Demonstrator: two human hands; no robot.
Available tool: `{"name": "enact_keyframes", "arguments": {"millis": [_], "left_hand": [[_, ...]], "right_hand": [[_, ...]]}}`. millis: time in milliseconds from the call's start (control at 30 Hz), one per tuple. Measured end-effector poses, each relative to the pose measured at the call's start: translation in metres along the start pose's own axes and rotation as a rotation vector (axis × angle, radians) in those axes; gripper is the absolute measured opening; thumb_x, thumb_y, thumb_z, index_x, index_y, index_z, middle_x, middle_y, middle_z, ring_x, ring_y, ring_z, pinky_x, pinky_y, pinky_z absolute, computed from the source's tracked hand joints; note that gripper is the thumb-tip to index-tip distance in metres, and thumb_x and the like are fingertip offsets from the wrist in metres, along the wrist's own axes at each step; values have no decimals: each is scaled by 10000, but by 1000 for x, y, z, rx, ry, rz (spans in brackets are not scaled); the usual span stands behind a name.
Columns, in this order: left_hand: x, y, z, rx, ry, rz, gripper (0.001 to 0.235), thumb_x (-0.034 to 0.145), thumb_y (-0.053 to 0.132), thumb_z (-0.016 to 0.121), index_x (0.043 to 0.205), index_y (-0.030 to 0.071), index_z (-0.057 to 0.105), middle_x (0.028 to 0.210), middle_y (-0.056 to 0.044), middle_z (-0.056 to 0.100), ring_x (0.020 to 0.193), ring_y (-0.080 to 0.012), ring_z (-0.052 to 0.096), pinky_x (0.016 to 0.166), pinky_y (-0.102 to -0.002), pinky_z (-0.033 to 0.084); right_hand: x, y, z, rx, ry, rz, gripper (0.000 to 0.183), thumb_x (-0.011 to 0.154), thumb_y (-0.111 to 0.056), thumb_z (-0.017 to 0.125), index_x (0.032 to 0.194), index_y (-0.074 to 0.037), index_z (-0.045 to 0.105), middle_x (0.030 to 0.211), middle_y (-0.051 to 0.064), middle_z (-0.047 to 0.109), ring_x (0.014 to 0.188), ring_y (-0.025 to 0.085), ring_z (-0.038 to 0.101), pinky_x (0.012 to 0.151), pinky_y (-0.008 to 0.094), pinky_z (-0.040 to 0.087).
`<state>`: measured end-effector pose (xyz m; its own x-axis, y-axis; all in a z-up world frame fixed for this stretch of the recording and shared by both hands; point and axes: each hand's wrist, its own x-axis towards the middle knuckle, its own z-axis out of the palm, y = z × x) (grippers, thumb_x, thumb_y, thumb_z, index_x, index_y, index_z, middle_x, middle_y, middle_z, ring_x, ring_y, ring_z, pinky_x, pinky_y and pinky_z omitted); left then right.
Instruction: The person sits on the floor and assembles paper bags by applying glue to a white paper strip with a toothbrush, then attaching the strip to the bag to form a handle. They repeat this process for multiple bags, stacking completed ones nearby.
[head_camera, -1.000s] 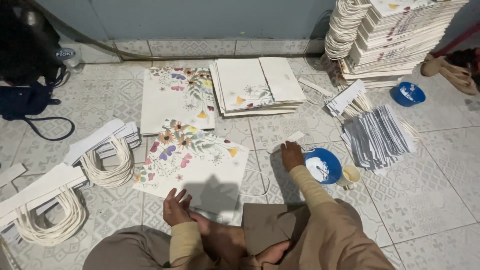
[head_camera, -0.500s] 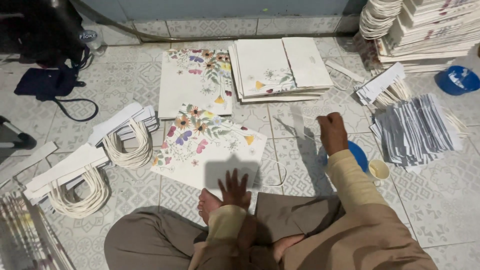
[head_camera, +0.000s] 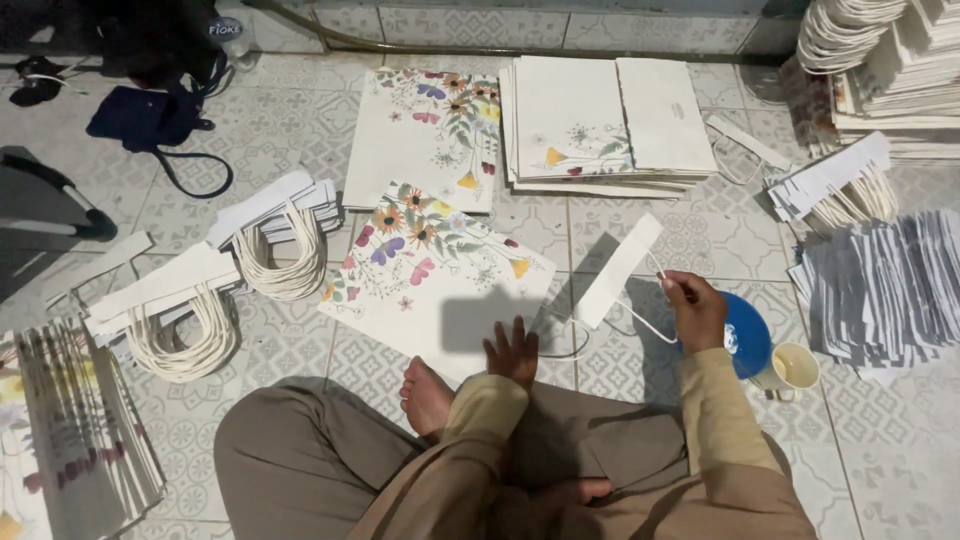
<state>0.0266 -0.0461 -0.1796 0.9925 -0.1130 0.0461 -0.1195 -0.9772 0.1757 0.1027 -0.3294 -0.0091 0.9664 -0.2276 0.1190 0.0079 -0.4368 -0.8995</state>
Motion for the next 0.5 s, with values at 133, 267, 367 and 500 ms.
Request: {"name": "enact_keyframes", "arguments": {"millis": [133,267,367,500], "left_hand": [[7,-20,0,-30,24,-66,453,977,185,545,1419,168,450,1602,-197,373,1332,-506,510,965,-643,515],[18,-54,20,-198,-140,-89,741,907,115,455,1618,103,248,1441,-230,578,1165,-453,655,858,-566,583],[16,-61,-16,-253,-60,-115,723,901,56,452,1606,104,302,1277,-252,669,945,-433,748,727,-533,624],[12,-60,-56,-179,161,-20,624,904,28,513,1519,112,452,923,-189,773,706,-312,779,558,-415,627]], "right_hand": [[4,18,-4,79,-55,61,146,1007,-104,720,1140,-113,779,794,84,690,714,135,596,702,353,525],[-3,25,-4,181,-278,136,148,941,-102,741,1082,-90,785,731,28,606,730,119,526,704,325,500],[-7,14,10,117,-460,154,175,889,-104,758,1053,-62,807,728,50,607,764,166,545,731,343,506],[-5,60,58,-72,-632,178,272,857,-271,813,1065,-97,827,815,176,759,816,257,668,805,431,552]]}}
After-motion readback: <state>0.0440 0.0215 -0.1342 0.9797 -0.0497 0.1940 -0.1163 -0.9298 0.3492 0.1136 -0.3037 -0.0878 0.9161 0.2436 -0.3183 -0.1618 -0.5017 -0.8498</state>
